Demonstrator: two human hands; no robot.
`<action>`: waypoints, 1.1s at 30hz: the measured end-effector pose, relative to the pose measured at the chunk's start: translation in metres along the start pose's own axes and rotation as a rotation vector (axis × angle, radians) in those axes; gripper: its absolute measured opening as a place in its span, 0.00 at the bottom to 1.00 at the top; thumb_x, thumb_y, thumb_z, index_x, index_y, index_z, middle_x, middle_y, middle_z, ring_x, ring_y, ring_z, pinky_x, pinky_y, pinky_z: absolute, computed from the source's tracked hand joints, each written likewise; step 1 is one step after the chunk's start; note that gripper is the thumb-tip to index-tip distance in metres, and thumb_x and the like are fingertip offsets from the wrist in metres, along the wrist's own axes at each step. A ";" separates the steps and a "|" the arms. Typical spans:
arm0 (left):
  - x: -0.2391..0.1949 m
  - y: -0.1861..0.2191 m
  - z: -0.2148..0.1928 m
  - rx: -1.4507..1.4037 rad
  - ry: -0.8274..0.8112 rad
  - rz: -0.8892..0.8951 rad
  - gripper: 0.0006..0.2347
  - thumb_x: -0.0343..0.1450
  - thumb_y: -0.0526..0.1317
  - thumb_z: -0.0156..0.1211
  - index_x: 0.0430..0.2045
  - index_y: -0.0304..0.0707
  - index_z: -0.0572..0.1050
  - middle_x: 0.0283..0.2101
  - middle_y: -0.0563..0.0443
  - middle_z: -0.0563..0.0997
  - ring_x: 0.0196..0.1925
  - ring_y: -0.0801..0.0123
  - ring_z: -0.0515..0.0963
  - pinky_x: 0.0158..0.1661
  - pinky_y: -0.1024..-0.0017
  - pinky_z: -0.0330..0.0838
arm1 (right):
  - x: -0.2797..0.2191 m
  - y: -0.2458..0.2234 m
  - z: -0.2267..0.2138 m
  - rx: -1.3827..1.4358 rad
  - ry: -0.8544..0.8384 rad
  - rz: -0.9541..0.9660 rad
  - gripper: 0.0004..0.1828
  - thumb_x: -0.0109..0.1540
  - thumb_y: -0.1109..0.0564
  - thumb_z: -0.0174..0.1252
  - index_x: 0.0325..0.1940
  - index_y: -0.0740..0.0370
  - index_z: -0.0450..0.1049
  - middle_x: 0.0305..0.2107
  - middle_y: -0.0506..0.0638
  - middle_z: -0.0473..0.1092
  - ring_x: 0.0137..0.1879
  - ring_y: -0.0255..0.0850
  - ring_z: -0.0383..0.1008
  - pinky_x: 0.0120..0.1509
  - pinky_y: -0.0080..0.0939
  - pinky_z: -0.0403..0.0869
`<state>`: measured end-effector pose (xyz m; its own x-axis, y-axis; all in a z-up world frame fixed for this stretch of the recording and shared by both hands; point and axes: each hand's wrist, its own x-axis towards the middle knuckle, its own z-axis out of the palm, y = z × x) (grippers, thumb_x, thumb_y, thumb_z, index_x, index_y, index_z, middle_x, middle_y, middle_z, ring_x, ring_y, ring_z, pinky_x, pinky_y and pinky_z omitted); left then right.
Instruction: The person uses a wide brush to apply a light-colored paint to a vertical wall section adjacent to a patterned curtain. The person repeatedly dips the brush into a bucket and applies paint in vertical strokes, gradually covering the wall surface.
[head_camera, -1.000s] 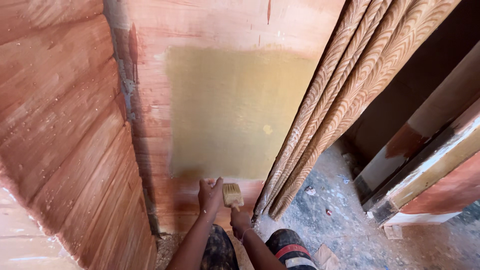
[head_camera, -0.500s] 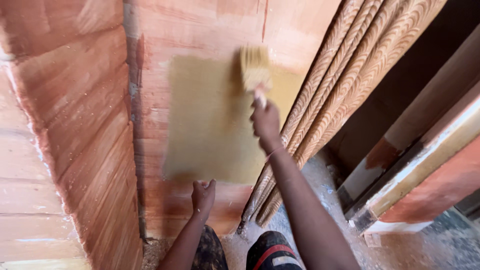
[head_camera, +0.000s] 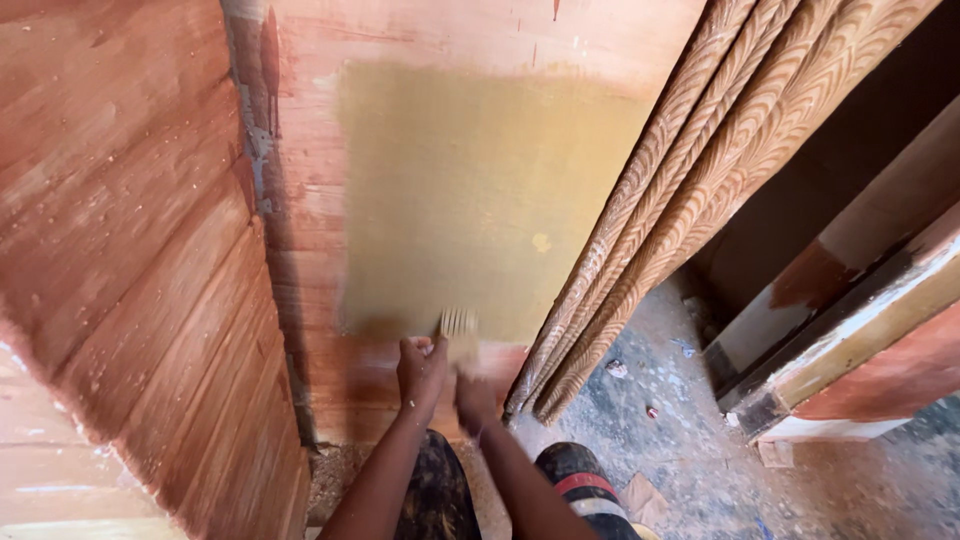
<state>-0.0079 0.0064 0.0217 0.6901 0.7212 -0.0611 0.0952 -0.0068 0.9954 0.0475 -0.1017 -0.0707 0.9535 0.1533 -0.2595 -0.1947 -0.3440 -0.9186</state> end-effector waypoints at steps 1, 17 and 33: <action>-0.001 0.001 0.000 0.011 0.004 -0.002 0.22 0.67 0.52 0.64 0.43 0.30 0.71 0.43 0.36 0.82 0.46 0.50 0.83 0.49 0.61 0.75 | -0.001 0.022 0.008 0.092 0.020 -0.004 0.30 0.66 0.35 0.49 0.23 0.60 0.70 0.11 0.50 0.62 0.15 0.40 0.61 0.18 0.46 0.59; 0.001 -0.004 0.002 0.081 0.028 0.028 0.22 0.68 0.51 0.65 0.45 0.30 0.71 0.45 0.32 0.82 0.49 0.45 0.82 0.51 0.59 0.74 | -0.093 -0.324 -0.126 0.193 0.147 -0.424 0.18 0.67 0.42 0.51 0.41 0.61 0.69 0.18 0.45 0.63 0.16 0.31 0.56 0.16 0.36 0.54; -0.002 -0.001 -0.004 0.126 -0.008 -0.050 0.23 0.67 0.52 0.64 0.46 0.32 0.70 0.45 0.35 0.82 0.47 0.49 0.83 0.49 0.60 0.75 | 0.001 0.031 -0.006 -0.035 0.074 -0.026 0.35 0.66 0.33 0.52 0.20 0.65 0.72 0.14 0.54 0.69 0.20 0.44 0.70 0.26 0.48 0.66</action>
<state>-0.0123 0.0080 0.0213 0.6877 0.7174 -0.1116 0.2187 -0.0580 0.9741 0.0439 -0.1177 -0.0979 0.9728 0.0942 -0.2118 -0.1626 -0.3736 -0.9132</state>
